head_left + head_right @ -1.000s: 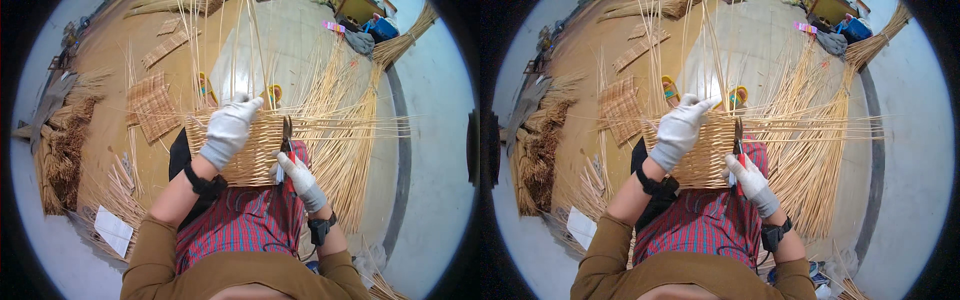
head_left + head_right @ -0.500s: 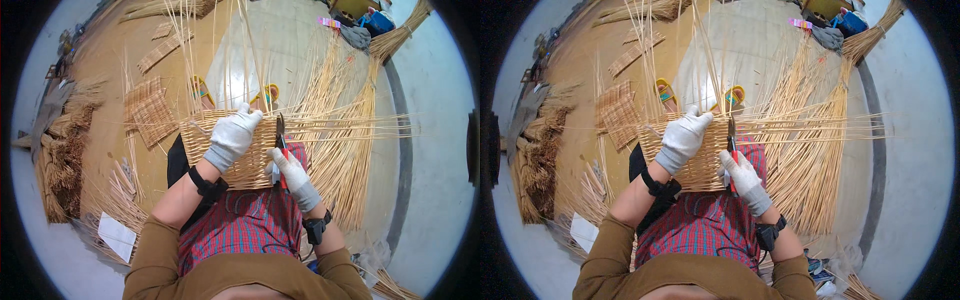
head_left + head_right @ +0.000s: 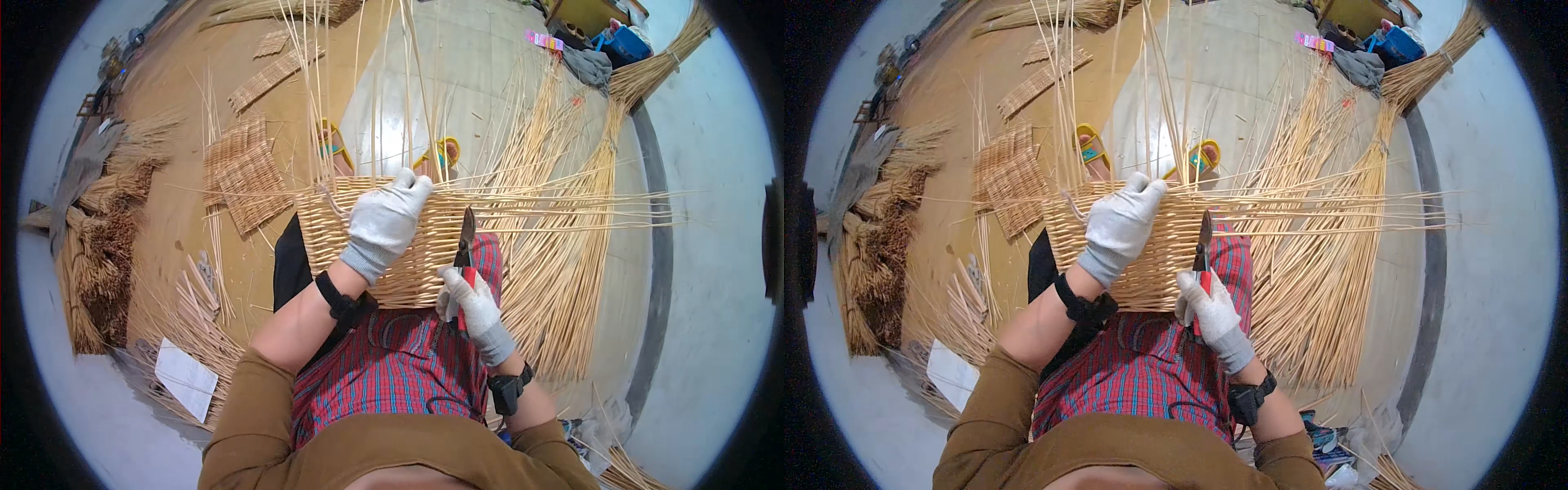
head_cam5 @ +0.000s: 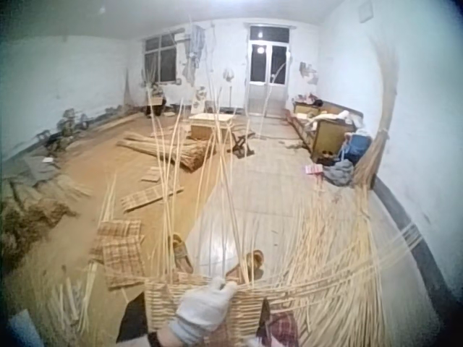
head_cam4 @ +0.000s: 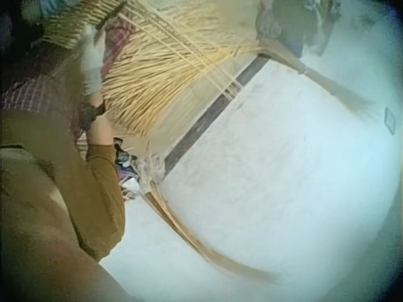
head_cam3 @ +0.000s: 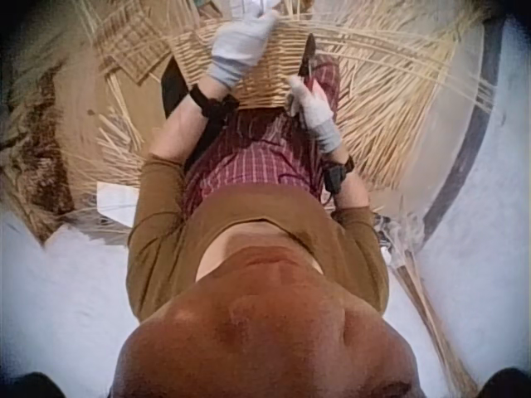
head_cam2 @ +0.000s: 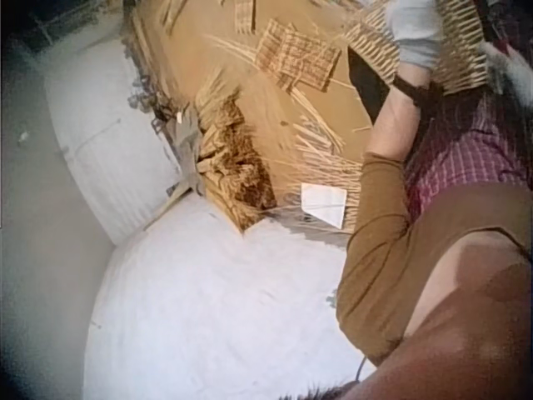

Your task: Measuring and weaving a rectangular basket from long plant-based strips.

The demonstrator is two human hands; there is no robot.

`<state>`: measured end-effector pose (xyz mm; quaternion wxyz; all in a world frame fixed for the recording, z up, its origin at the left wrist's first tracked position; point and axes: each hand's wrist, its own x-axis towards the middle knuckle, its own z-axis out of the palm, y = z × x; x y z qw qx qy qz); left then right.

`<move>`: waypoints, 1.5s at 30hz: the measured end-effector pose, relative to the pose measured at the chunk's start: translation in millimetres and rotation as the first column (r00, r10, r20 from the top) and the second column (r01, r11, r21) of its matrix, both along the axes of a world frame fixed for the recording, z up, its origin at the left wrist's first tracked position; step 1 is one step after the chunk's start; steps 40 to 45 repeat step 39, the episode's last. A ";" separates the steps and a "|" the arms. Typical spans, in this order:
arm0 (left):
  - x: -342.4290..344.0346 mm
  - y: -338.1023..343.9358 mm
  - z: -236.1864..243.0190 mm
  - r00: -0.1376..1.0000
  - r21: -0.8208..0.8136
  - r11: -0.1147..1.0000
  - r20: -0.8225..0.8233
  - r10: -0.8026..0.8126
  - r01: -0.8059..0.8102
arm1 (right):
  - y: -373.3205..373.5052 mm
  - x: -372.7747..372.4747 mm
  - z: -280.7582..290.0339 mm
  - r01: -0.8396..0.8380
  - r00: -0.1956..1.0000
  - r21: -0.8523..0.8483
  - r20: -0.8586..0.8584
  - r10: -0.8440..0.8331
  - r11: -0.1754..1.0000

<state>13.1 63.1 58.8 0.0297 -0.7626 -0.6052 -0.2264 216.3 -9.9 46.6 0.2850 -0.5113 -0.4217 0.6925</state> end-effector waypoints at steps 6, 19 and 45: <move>3.4 -2.4 8.9 0.983 -0.032 0.996 0.161 0.088 -0.084 | 9.6 -2.4 3.4 -0.192 0.889 0.438 0.457 -0.033 0.878; -36.0 -38.6 -4.5 0.632 0.202 0.923 0.773 0.055 -0.327 | 26.1 -10.2 15.2 -0.335 0.671 0.712 0.640 -0.374 0.617; -23.7 -72.2 -42.8 0.856 0.108 0.991 0.517 0.008 -0.074 | 31.7 -24.0 -26.2 0.204 0.971 0.293 0.060 -0.231 0.934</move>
